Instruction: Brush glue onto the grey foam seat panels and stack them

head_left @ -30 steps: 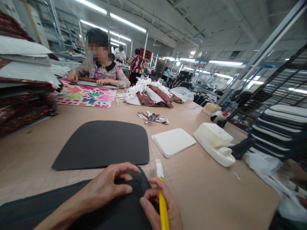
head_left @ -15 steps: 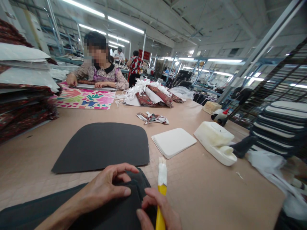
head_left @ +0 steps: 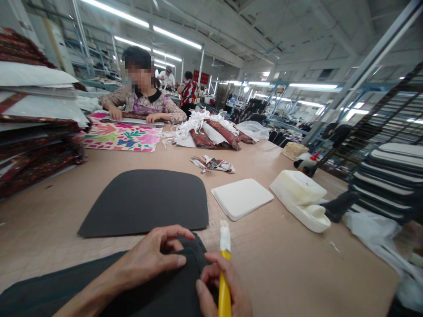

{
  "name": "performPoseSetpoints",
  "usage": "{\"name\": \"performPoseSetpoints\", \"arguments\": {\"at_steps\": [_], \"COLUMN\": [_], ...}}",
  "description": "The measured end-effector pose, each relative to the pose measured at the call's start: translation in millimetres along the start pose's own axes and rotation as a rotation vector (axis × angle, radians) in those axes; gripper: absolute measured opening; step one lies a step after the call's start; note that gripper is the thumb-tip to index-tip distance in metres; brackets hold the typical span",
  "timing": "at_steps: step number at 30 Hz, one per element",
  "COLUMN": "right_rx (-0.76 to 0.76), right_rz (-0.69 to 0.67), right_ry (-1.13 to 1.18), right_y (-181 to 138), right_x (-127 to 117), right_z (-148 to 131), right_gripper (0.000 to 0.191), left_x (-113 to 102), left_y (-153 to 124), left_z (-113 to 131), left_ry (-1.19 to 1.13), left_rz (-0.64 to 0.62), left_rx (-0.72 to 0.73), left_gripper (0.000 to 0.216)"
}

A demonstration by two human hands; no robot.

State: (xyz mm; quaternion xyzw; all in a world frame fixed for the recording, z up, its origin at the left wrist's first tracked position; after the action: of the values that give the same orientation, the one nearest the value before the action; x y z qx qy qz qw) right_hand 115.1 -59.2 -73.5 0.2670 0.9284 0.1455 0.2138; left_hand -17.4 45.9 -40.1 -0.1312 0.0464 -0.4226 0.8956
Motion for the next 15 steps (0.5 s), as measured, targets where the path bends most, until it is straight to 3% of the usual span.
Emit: {"name": "performPoseSetpoints", "arguments": {"at_steps": [15], "right_rx": [-0.069], "right_rz": [0.039], "right_ry": [-0.017], "right_y": [4.7], "right_x": [0.4], "right_z": [-6.4], "right_gripper": [0.036], "left_x": [1.4], "left_y": [3.9], "left_z": [2.4], "left_ry": [0.117], "left_rz": [0.07], "left_rx": [0.045], "left_gripper": [0.051]}}
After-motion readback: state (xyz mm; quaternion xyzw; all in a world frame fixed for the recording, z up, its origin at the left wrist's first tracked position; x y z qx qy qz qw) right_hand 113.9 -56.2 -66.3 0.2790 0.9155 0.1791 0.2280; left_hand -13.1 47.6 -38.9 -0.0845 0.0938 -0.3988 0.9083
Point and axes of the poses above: each hand's wrist, its own y-axis towards the middle knuckle, its own x-axis out of the palm, z = x × y, the point moved 3 cm from there along y, towards the middle knuckle, and after that the axes turned 6 degrees about -y, right-handed, at the moved point
